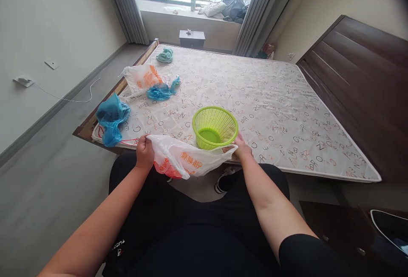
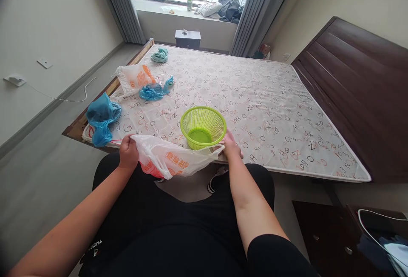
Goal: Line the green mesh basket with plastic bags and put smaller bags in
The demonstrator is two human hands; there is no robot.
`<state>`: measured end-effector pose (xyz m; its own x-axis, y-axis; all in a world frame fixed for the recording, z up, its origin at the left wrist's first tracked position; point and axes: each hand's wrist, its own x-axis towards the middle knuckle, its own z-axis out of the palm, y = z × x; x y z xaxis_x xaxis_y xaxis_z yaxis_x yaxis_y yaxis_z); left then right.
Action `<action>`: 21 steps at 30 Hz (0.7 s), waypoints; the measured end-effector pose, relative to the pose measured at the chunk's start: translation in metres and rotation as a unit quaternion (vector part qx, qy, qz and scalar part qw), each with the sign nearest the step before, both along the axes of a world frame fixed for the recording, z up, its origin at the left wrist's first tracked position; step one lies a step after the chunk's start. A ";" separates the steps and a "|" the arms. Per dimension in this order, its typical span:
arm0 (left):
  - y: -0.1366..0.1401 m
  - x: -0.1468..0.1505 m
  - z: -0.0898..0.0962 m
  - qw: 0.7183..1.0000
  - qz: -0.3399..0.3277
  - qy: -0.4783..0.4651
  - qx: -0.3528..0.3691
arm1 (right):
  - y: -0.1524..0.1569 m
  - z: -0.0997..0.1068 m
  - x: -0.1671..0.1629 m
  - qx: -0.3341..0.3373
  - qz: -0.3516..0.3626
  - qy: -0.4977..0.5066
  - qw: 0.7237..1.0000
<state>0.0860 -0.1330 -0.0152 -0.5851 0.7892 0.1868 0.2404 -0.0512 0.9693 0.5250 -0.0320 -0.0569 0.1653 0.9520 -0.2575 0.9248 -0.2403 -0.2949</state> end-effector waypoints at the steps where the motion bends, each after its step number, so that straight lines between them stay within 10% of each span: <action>1: -0.001 0.001 0.000 1.000 -0.015 -0.020 0.000 | 0.008 0.009 0.007 -0.002 -0.025 0.003 1.000; 6: -0.006 0.005 -0.002 0.987 -0.128 -0.089 -0.028 | 0.061 0.088 0.028 0.228 -0.233 0.094 0.941; 12: -0.004 0.007 -0.002 0.977 -0.191 -0.088 -0.034 | 0.089 0.178 -0.074 0.424 -0.026 0.240 0.873; 21: -0.005 0.004 0.000 0.955 -0.272 -0.092 -0.077 | 0.053 0.121 -0.269 0.230 0.133 0.277 0.923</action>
